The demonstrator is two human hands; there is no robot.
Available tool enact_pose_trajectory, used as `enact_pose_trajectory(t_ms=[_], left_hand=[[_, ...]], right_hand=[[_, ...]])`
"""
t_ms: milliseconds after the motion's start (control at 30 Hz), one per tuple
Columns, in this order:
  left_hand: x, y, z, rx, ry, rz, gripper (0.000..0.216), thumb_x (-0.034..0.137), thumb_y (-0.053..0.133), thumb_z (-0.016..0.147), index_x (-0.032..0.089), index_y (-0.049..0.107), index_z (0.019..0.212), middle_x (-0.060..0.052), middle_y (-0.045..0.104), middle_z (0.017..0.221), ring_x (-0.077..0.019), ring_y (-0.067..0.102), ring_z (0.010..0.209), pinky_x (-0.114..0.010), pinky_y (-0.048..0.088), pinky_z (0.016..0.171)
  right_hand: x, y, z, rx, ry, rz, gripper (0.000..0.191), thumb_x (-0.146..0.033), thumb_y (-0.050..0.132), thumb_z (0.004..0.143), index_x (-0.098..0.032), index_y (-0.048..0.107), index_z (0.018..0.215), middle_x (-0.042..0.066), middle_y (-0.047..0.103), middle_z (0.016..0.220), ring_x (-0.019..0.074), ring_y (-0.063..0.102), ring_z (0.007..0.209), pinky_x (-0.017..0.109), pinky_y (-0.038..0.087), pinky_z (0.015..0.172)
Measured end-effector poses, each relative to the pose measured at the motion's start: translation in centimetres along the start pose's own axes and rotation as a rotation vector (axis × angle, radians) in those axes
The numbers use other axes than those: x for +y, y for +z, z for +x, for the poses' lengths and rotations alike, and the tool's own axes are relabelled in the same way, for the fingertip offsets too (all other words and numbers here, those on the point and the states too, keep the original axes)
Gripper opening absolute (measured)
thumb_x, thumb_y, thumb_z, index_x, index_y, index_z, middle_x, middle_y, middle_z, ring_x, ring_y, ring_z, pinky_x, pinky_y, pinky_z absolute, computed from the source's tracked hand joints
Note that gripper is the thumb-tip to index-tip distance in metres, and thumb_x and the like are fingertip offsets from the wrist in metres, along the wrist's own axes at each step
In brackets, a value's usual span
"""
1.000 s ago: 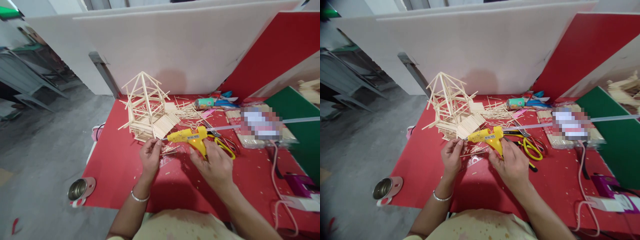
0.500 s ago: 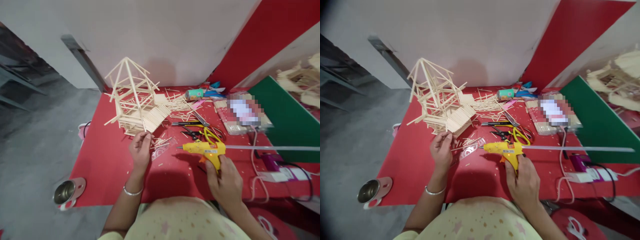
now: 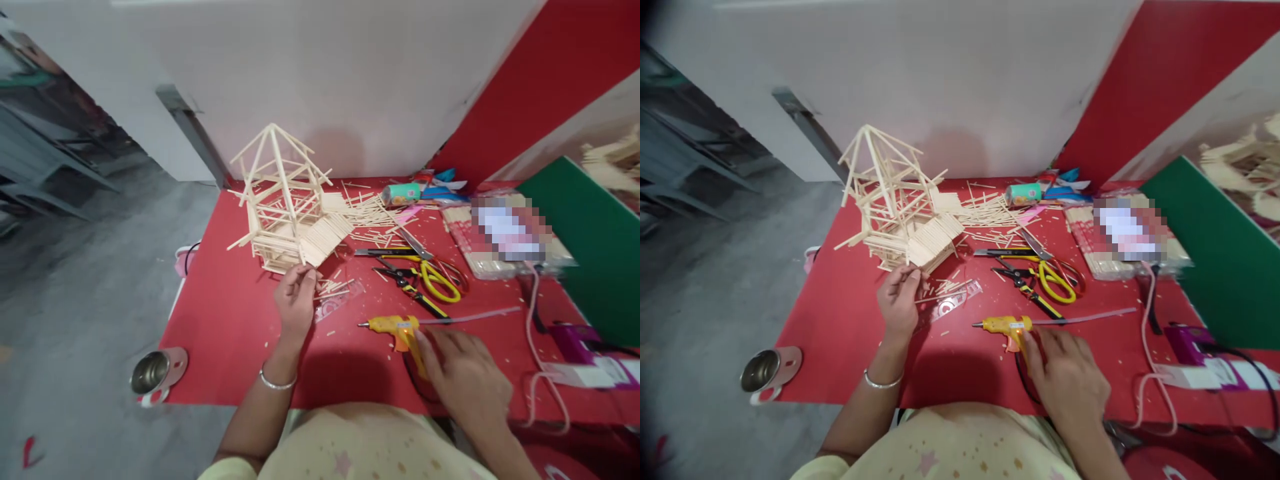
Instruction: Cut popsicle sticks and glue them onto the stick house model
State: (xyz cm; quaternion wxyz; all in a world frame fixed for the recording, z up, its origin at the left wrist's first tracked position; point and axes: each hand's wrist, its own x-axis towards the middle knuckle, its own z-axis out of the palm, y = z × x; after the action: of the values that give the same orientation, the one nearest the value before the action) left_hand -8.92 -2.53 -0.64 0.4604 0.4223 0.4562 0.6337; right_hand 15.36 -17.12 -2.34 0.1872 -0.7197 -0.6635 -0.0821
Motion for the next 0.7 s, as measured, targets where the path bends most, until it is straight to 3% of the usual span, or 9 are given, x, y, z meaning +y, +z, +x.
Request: enact_pose_trajectory(t_ms=[133, 333, 467, 700], left_hand=[[0.3, -0.2, -0.1, 0.015, -0.005, 0.017, 0.018, 0.034, 0.068, 0.088, 0.016, 0.069, 0.086, -0.003, 0.068, 0.074, -0.0104, 0.058, 0.060, -0.021, 0.048, 0.059], [0.1, -0.6, 0.0, 0.008, 0.006, 0.053, 0.019, 0.035, 0.068, 0.088, 0.017, 0.072, 0.089, -0.001, 0.066, 0.073, -0.0110, 0.058, 0.062, -0.022, 0.048, 0.060], [-0.3, -1.0, 0.1, -0.001, 0.055, 0.081, 0.018, 0.034, 0.068, 0.089, 0.018, 0.074, 0.094, -0.002, 0.067, 0.076, -0.0120, 0.060, 0.065, -0.022, 0.050, 0.062], [-0.4, -1.1, 0.0, 0.022, 0.119, 0.138, 0.015, 0.030, 0.068, 0.089, 0.019, 0.076, 0.094, -0.004, 0.071, 0.083, -0.0149, 0.066, 0.075, -0.025, 0.054, 0.072]], right_hand=[[-4.4, -1.5, 5.9, 0.170, -0.259, 0.391, 0.010, -0.020, 0.065, 0.091, -0.020, 0.069, 0.100, 0.005, 0.070, 0.089, 0.0168, 0.062, 0.082, 0.032, 0.051, 0.079], [-11.5, -0.1, 13.1, 0.337, -0.460, 0.557, 0.030, -0.013, 0.075, 0.080, -0.023, 0.066, 0.107, 0.004, 0.071, 0.090, 0.0176, 0.062, 0.082, 0.035, 0.050, 0.079], [-12.7, 0.9, 14.8, 0.366, -0.473, 0.599, 0.037, -0.014, 0.077, 0.079, -0.021, 0.064, 0.113, 0.005, 0.071, 0.097, 0.0194, 0.062, 0.091, 0.036, 0.051, 0.084], [-12.9, 1.4, 15.3, 0.335, -0.465, 0.590, 0.023, -0.015, 0.075, 0.081, -0.022, 0.070, 0.102, 0.003, 0.066, 0.084, 0.0169, 0.057, 0.082, 0.032, 0.048, 0.077]])
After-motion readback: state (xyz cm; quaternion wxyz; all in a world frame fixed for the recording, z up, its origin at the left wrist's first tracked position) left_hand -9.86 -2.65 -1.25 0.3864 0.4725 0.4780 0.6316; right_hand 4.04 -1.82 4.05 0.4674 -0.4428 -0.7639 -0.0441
